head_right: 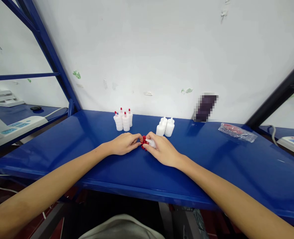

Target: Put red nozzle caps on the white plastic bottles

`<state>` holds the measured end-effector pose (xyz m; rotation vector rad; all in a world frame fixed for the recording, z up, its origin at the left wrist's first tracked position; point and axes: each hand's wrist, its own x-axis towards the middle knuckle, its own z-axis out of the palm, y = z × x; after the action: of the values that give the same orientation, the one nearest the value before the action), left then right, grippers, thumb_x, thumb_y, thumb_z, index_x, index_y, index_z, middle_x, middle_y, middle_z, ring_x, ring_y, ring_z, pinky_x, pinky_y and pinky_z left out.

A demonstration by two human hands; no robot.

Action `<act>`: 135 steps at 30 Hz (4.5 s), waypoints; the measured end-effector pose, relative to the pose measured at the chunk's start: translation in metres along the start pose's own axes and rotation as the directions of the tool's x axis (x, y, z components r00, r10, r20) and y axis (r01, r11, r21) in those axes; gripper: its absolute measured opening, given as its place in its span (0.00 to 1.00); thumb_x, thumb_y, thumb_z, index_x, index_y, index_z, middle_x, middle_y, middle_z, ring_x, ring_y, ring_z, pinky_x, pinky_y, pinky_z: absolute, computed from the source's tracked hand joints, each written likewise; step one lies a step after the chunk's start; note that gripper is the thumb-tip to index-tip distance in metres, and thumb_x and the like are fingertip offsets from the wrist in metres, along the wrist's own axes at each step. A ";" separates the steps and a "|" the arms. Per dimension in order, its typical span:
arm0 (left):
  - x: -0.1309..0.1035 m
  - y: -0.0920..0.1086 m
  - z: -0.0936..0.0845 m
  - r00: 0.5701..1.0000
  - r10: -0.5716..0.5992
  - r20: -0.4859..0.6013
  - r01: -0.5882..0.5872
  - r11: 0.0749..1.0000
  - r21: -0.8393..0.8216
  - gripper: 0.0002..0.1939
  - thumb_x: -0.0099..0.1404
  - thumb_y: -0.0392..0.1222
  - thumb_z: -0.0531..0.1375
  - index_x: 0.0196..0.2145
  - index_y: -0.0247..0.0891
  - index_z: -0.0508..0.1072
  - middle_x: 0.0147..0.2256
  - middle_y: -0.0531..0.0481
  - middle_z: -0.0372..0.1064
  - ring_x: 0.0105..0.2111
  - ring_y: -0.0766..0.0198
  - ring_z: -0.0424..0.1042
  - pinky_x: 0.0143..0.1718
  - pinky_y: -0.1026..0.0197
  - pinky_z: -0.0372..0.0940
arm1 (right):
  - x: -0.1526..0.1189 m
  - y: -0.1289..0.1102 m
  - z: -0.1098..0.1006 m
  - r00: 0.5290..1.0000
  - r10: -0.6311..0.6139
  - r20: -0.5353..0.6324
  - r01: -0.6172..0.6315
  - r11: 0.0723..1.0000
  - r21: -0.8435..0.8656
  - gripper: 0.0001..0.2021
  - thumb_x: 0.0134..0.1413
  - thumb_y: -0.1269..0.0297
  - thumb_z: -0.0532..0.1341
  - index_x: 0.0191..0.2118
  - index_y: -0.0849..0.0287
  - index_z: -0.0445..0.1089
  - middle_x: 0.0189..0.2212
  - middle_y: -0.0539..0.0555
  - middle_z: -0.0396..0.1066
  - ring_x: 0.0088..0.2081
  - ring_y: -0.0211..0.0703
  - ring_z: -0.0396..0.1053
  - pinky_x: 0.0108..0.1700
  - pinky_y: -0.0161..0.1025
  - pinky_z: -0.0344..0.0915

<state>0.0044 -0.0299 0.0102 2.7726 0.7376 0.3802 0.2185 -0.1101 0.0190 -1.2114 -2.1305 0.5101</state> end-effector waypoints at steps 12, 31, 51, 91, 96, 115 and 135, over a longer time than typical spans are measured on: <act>-0.002 0.004 -0.002 0.978 -0.012 -0.211 -0.033 0.978 -0.208 0.09 0.75 0.45 0.48 0.47 0.39 0.63 0.19 0.62 0.56 0.20 0.69 0.57 0.26 0.65 0.50 | -0.005 0.004 0.000 0.992 -0.102 0.076 0.089 0.983 0.163 0.10 0.67 0.57 0.55 0.45 0.57 0.68 0.38 0.52 0.73 0.37 0.43 0.69 0.42 0.39 0.63; -0.004 0.007 -0.002 0.940 0.030 -0.339 -0.101 0.976 -0.195 0.09 0.76 0.44 0.46 0.49 0.38 0.58 0.21 0.62 0.57 0.19 0.70 0.58 0.27 0.65 0.52 | 0.000 0.000 0.002 0.961 -0.130 -0.243 0.145 0.989 0.043 0.06 0.60 0.63 0.58 0.38 0.58 0.70 0.30 0.53 0.73 0.31 0.45 0.71 0.33 0.39 0.64; -0.008 0.016 -0.001 0.960 0.101 -0.261 -0.127 0.988 -0.085 0.12 0.77 0.47 0.42 0.47 0.39 0.59 0.29 0.52 0.69 0.26 0.62 0.71 0.29 0.63 0.58 | -0.003 0.004 0.003 0.944 -0.318 -0.089 0.310 0.946 -0.092 0.18 0.64 0.68 0.55 0.58 0.51 0.60 0.46 0.55 0.72 0.42 0.46 0.71 0.45 0.44 0.67; -0.027 -0.036 -0.063 0.948 -0.300 0.111 0.288 0.952 0.106 0.23 0.64 0.54 0.57 0.18 0.39 0.59 0.17 0.53 0.59 0.18 0.66 0.55 0.25 0.60 0.48 | -0.001 0.002 0.005 0.973 -0.230 -0.010 0.228 0.967 -0.117 0.15 0.66 0.66 0.54 0.56 0.55 0.64 0.46 0.57 0.76 0.41 0.47 0.76 0.44 0.44 0.72; -0.032 -0.055 -0.068 0.865 -0.479 0.149 0.450 0.873 0.190 0.32 0.64 0.68 0.51 0.18 0.39 0.62 0.19 0.49 0.63 0.19 0.64 0.58 0.26 0.60 0.49 | -0.001 0.003 0.005 0.969 -0.245 -0.016 0.243 0.968 -0.068 0.14 0.69 0.62 0.53 0.56 0.54 0.66 0.48 0.57 0.76 0.42 0.46 0.77 0.45 0.44 0.72; -0.033 -0.068 -0.063 0.823 -0.557 0.114 0.534 0.826 0.180 0.30 0.55 0.72 0.59 0.22 0.40 0.66 0.23 0.49 0.70 0.23 0.61 0.64 0.28 0.61 0.51 | -0.002 0.000 0.004 0.979 -0.200 0.028 0.202 0.972 -0.121 0.14 0.58 0.68 0.58 0.50 0.54 0.65 0.41 0.54 0.76 0.35 0.45 0.73 0.39 0.42 0.68; -0.008 0.003 -0.020 0.975 0.213 -0.059 -0.212 0.977 0.030 0.15 0.75 0.48 0.51 0.41 0.38 0.73 0.28 0.52 0.71 0.26 0.66 0.68 0.30 0.65 0.55 | 0.001 -0.011 -0.002 0.983 0.060 0.172 0.036 0.861 -0.508 0.07 0.56 0.67 0.57 0.41 0.55 0.68 0.36 0.51 0.75 0.32 0.42 0.70 0.32 0.36 0.55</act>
<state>-0.0073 -0.0331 0.0279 2.8819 0.4610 0.5034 0.2127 -0.1145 0.0272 -1.5075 -2.5130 0.0485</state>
